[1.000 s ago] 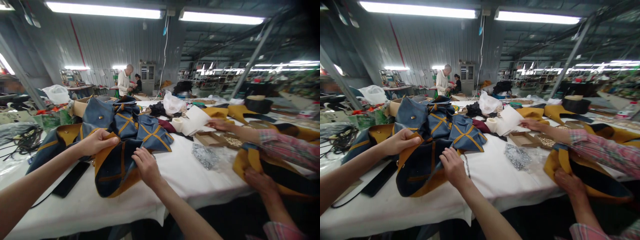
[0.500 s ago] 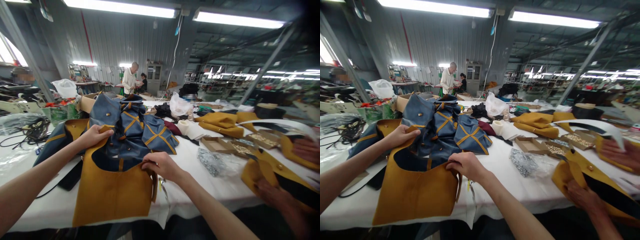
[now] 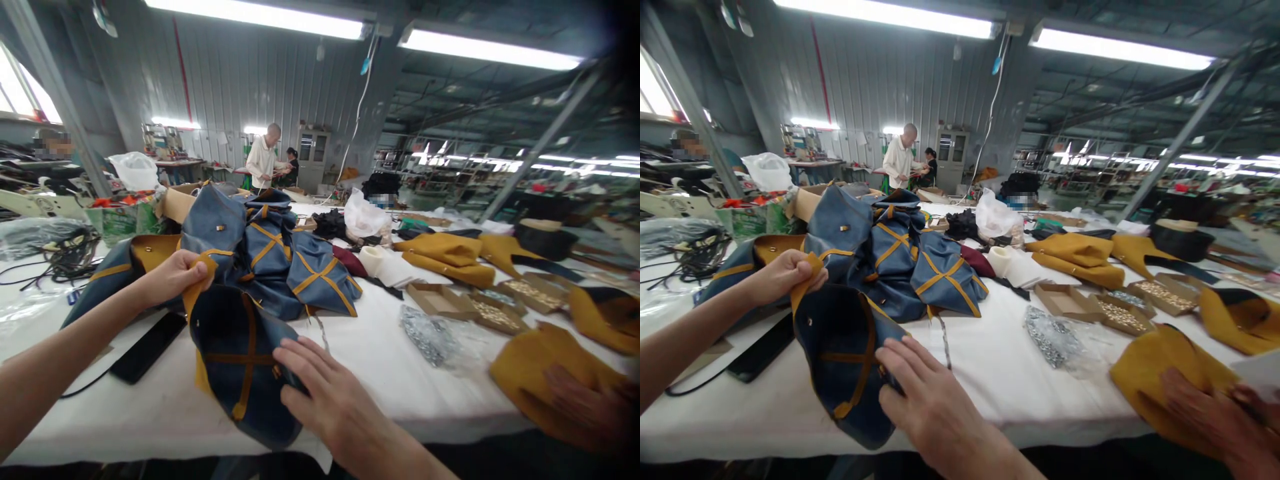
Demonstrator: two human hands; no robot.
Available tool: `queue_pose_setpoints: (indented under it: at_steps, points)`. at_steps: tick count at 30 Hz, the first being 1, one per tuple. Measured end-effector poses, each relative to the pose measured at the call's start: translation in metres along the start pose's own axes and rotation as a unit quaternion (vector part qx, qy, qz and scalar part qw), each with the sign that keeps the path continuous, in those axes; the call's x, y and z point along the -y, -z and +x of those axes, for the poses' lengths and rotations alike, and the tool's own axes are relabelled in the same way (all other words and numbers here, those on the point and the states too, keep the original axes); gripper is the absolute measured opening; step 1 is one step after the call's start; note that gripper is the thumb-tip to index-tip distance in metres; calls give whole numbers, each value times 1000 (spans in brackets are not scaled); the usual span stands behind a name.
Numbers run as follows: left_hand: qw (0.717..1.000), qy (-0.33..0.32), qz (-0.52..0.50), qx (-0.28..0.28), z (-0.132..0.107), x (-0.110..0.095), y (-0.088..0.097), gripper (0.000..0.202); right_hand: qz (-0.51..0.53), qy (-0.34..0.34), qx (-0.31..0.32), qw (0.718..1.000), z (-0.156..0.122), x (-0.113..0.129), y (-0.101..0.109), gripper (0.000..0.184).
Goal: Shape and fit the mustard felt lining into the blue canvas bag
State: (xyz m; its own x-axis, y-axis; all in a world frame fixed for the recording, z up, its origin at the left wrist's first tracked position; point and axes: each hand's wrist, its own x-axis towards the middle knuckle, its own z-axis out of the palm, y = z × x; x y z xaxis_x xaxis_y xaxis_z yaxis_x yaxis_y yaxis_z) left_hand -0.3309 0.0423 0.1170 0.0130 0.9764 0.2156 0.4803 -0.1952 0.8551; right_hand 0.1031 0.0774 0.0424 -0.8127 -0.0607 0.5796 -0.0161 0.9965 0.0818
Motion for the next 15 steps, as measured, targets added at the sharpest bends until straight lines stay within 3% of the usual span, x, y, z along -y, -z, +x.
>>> queue_pose_setpoints:
  at_steps: [2,4,6,10,15]
  points:
    - [996,-40,-16,73,4,-16,-13,78,52,-37,-34,997,-1,-7,-8,26]
    - [992,-49,-35,107,9,-30,-26,75,93,-28,-11,995,2,-22,-6,32]
    - [994,-21,-28,102,14,-41,-38,73,115,-4,59,992,9,-38,5,33]
    - [990,8,103,90,22,-50,-52,70,102,17,209,972,39,-63,46,11]
    - [938,-19,314,148,36,-46,-54,71,34,-10,372,928,83,-74,91,7]
